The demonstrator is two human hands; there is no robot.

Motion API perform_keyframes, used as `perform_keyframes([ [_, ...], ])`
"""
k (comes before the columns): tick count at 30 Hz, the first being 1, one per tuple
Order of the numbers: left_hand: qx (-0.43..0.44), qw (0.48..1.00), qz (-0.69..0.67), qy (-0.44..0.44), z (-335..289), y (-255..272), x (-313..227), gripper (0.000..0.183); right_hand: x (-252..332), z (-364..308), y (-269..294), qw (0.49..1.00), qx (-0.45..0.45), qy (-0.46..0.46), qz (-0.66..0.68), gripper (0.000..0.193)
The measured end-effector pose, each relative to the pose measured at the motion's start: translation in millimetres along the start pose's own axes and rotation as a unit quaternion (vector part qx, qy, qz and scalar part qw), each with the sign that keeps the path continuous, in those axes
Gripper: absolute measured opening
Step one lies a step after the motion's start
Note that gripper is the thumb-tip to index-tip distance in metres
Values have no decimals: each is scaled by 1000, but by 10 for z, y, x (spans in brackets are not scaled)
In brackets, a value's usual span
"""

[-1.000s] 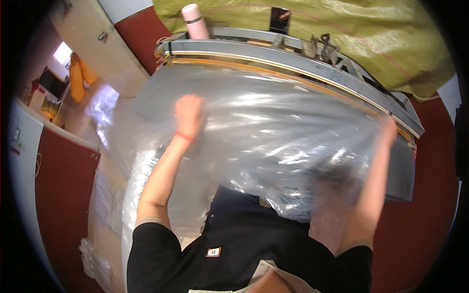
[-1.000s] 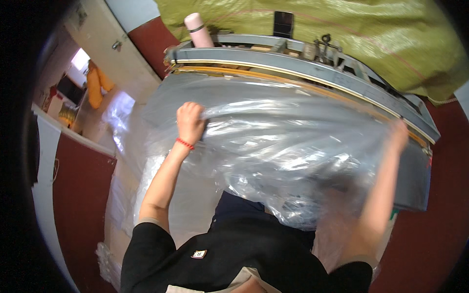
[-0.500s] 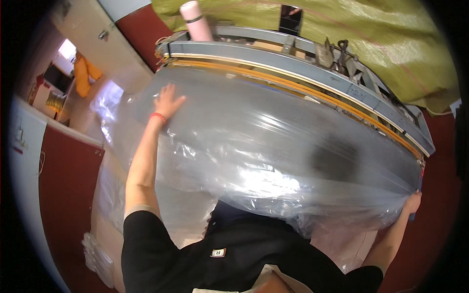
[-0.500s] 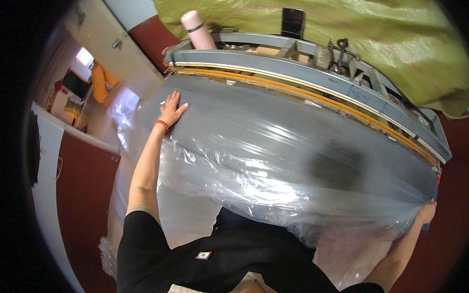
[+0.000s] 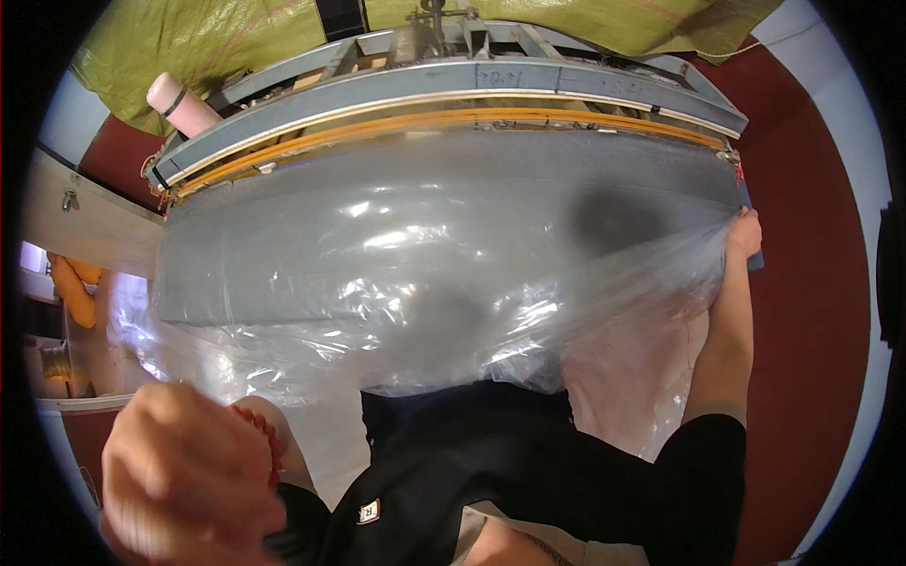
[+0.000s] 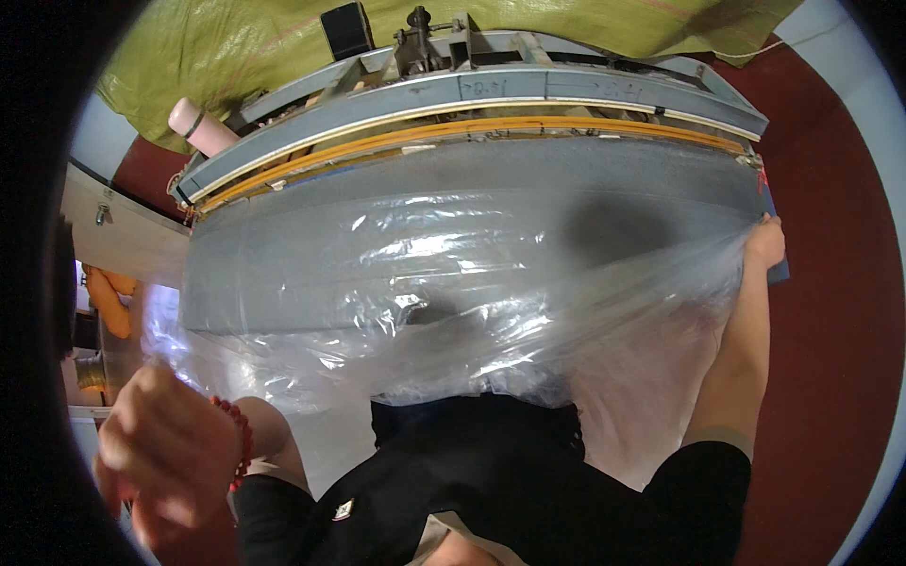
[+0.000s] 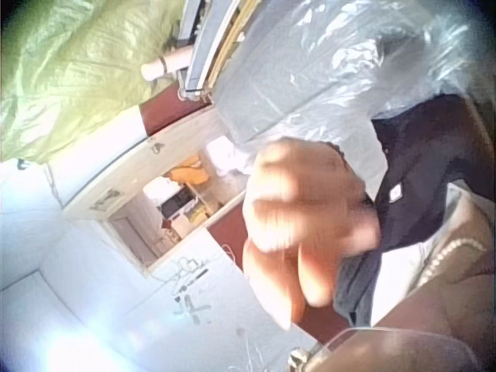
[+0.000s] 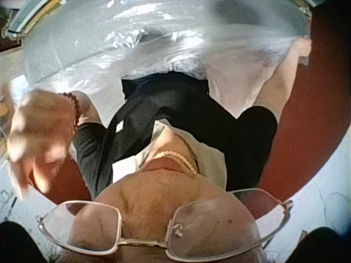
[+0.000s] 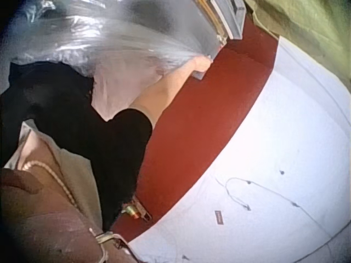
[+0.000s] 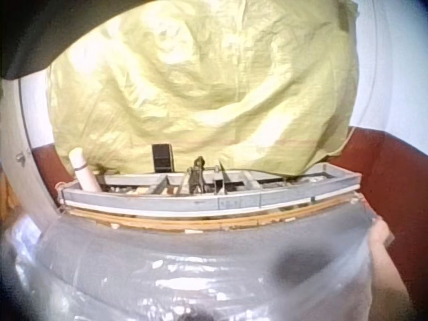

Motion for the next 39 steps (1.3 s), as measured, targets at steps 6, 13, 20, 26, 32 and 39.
perform_keyframes([
  [6, -18, 997, -56, -49, 158, -376, -126, 9, -92, -15, 70, 1000, -9, 7, 16, 34],
  [13, -65, 991, -97, -65, 179, -705, -175, 21, -118, 46, 66, 1000, -9, 11, 19, 34],
  [20, 56, 949, -288, 116, -18, -835, -277, 30, -105, 61, -115, 1000, -7, 3, 10, 35],
  [26, 129, 840, -462, 252, 42, -936, -82, 22, -158, 15, 35, 1000, 4, -6, 16, 35],
  [32, 139, 814, -517, 225, -35, -820, -163, 22, -106, 22, 5, 1000, -2, -1, 6, 35],
  [39, 139, 791, -582, 126, -39, -765, -196, 32, -163, 27, 60, 1000, -5, -15, 22, 33],
])
Point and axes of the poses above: each hand's wrist, its own z-axis towards the middle knuckle, its own y-axis out of the back of the hand, x = y × z, the point moved 4 cm from there along z, towards the middle knuckle, and after that the axes turned 2 degrees about -x, right-handed, at the moved point
